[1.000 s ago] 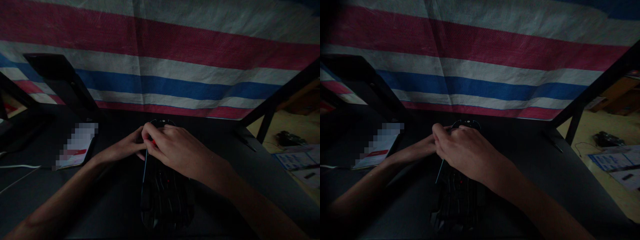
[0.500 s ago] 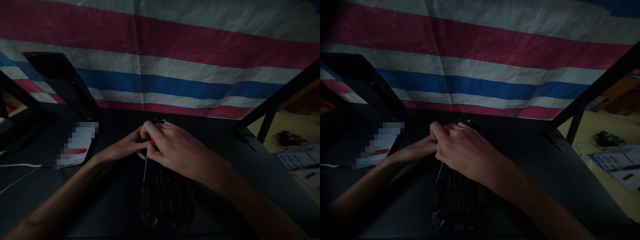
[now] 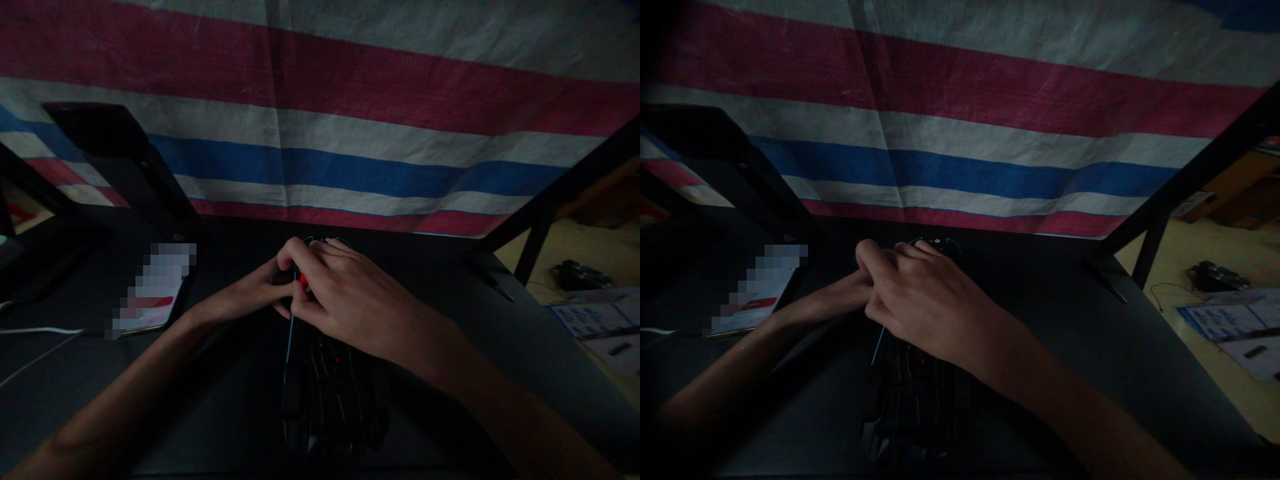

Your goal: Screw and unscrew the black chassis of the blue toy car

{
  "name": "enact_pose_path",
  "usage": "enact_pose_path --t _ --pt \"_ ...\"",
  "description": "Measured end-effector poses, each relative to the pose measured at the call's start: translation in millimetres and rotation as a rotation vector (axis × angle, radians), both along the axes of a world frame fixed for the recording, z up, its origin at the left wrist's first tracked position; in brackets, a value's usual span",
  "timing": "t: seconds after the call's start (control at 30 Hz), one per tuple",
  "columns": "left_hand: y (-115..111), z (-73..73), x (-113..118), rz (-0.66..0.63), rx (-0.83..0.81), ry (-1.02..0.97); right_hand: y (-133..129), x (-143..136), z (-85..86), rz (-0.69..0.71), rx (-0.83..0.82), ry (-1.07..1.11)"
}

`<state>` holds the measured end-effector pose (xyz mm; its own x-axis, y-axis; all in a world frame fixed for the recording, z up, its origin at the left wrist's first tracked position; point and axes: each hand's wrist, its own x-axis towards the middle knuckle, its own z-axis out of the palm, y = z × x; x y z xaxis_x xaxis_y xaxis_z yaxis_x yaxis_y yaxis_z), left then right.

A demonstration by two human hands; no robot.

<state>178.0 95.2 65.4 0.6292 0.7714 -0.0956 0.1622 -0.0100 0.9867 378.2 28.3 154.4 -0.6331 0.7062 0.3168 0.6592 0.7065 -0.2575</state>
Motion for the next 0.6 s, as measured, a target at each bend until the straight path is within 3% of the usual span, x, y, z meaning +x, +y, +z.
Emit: enact_pose_path --t 0.47,0.6 --pt "2 -6.0 -3 -0.008 0.046 -0.016 -1 -1 -1.7 0.058 0.023 0.021" --pt "3 -12.2 -6 -0.024 0.03 -0.057 -1 -5 -1.7 0.013 0.043 -0.026"
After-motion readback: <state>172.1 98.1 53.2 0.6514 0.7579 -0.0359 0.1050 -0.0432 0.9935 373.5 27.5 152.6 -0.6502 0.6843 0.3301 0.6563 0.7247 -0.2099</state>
